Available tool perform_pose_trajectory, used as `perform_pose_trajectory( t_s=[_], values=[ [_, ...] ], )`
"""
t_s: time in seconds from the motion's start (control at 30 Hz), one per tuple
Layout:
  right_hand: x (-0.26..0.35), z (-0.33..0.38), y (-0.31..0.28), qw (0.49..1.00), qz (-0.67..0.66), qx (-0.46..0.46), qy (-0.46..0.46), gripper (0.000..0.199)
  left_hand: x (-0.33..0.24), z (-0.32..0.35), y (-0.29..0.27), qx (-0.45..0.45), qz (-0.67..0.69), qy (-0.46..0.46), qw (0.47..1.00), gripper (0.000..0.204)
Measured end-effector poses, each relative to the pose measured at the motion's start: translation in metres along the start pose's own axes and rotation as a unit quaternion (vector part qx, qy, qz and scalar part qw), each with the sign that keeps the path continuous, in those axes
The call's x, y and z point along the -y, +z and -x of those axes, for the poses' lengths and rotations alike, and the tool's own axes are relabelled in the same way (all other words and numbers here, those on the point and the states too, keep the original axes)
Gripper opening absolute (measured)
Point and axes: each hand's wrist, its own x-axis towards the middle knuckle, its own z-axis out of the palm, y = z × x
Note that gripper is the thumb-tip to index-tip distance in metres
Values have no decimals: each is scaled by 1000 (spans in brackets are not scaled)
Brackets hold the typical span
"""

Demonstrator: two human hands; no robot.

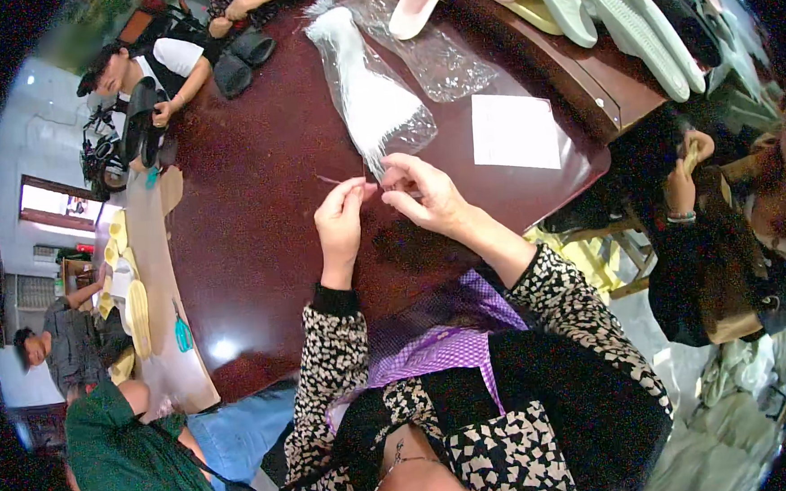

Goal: The person secures pairs of slippers together by taking plastic fasteners and threading them through each pair of slippers by hand.

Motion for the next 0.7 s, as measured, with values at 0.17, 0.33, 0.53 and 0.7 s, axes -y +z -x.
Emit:
perform_pose_trajectory(
  t_s=[0.17, 0.33, 0.53, 0.7],
  values=[
    [-12, -41, -12, 943, 300, 114, -84, 42, -4, 22, -12, -44, 150, -74, 985, 20],
    [-48, -75, -7, 866, 467, 167, -60, 46, -6, 32, -4, -60, 251, -121, 959, 19],
    [-79, -83, -7, 792, 585, 166, -58, 41, 3, 51, -2, -68, 323, -186, 926, 18],
    [-68, -104, 9, 783, 582, 220, -13, 40, -1, 82, -15, -83, 352, -200, 911, 17]
  ],
)
